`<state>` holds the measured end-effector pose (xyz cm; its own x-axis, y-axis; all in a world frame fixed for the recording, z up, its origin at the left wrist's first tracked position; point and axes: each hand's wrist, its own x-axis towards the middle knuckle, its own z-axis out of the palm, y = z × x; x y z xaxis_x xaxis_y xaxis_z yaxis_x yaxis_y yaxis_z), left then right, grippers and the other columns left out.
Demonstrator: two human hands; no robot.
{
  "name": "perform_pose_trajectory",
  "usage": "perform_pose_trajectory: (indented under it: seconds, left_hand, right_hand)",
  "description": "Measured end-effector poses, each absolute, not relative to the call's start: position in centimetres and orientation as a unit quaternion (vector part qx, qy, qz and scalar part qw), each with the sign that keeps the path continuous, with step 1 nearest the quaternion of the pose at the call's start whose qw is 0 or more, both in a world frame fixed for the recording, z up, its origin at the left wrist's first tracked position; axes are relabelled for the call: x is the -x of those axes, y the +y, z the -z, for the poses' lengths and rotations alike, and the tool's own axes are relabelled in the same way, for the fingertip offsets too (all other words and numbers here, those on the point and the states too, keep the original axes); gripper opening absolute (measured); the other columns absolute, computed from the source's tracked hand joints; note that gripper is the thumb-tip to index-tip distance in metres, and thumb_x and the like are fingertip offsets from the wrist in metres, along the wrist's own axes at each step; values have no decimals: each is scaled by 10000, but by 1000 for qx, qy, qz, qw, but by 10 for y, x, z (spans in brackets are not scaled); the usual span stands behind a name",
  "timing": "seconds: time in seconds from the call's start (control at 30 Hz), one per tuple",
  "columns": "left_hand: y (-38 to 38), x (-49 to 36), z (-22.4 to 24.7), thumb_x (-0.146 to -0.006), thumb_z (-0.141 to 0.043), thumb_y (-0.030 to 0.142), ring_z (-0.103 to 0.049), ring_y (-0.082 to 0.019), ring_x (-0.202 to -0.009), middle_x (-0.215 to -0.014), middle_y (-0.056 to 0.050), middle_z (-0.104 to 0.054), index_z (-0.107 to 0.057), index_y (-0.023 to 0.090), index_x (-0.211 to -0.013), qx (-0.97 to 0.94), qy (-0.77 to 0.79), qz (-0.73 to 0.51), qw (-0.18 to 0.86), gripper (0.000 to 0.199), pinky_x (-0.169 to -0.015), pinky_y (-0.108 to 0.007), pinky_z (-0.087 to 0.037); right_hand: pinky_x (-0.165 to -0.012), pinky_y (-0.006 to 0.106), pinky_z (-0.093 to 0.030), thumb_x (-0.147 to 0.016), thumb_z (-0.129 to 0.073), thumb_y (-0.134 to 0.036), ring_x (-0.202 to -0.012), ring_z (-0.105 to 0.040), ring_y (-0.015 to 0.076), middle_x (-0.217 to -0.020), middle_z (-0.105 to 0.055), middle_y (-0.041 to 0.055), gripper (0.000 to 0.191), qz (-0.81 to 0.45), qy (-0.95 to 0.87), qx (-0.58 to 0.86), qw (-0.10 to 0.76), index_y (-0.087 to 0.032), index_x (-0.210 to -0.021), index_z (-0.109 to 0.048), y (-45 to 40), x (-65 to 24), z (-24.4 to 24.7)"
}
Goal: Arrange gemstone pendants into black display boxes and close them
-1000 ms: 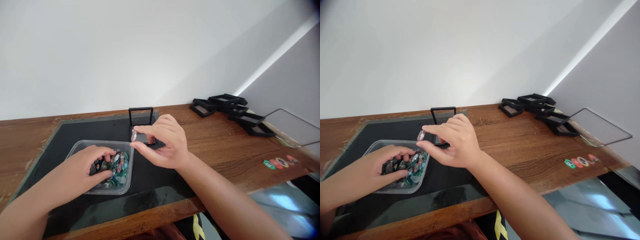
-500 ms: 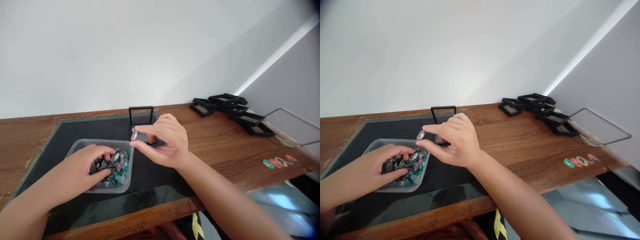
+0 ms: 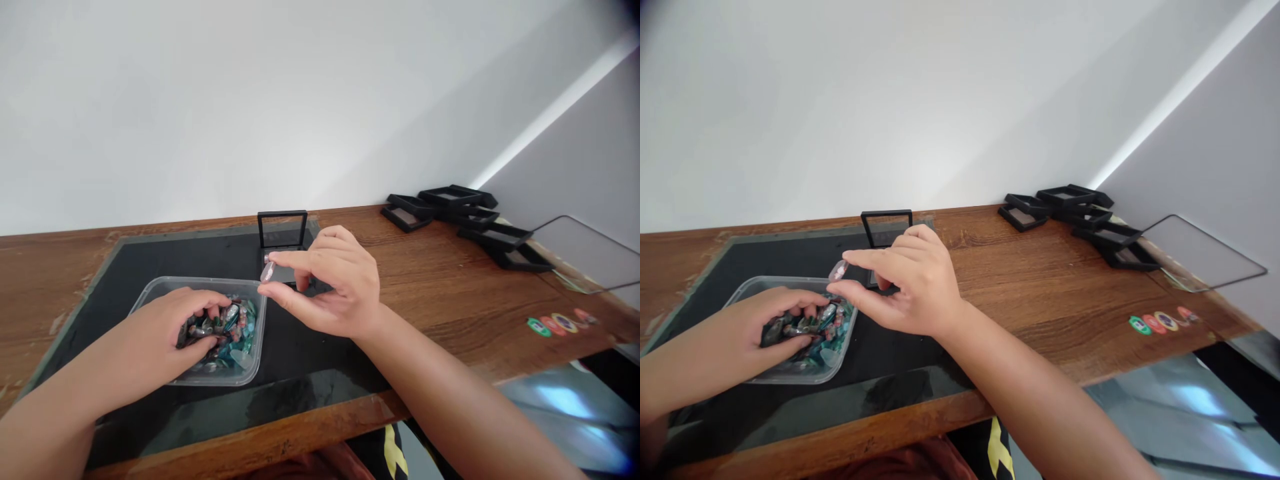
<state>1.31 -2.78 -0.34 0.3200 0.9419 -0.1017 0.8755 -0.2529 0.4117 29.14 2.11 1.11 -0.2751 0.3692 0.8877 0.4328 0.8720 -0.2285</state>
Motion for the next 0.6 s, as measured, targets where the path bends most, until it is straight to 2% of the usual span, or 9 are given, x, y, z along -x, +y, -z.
perform_pose_trajectory:
  seconds: [0.2,0.3,0.43,0.6]
  left_hand:
    - [-28,-12,4,-876,-637,551,-694,-321,-1178,-1328,-55,-736,-700,340,-1281,-791,572,-78,201,461,-996,-446,-569]
    - [-28,-12,4,-879,-646,542,-696,-321,-1166,-1317,-55,-740,-702,341,-1271,-795,568,-80,200,444,-983,-446,-571]
    - [-28,-12,5,-889,-644,538,-703,-318,-1146,-1294,-63,-749,-704,333,-1267,-797,565,-82,195,435,-966,-436,-575]
    - [-28,-13,4,-883,-630,560,-699,-324,-1157,-1304,-47,-742,-698,357,-1265,-793,573,-74,193,438,-973,-459,-573]
  right_hand:
    - [-659,310,-435,-868,-815,-385,-512,-543,88,-516,-596,-92,202,-23,-783,222,581,-222,-980,-779,19,-290,-11]
    - [-616,293,-454,-897,-773,-398,-511,-530,86,-530,-599,-81,217,-164,-764,216,586,-214,-1011,-779,17,-289,-9]
    - [-536,266,-439,-914,-720,-536,-475,-440,71,-541,-532,-93,369,-402,-716,173,544,-202,-1066,-762,20,-287,-4]
    - [-486,263,-368,-844,-749,-620,-464,-378,74,-531,-494,-100,492,-557,-674,141,464,-209,-1114,-735,29,-287,1]
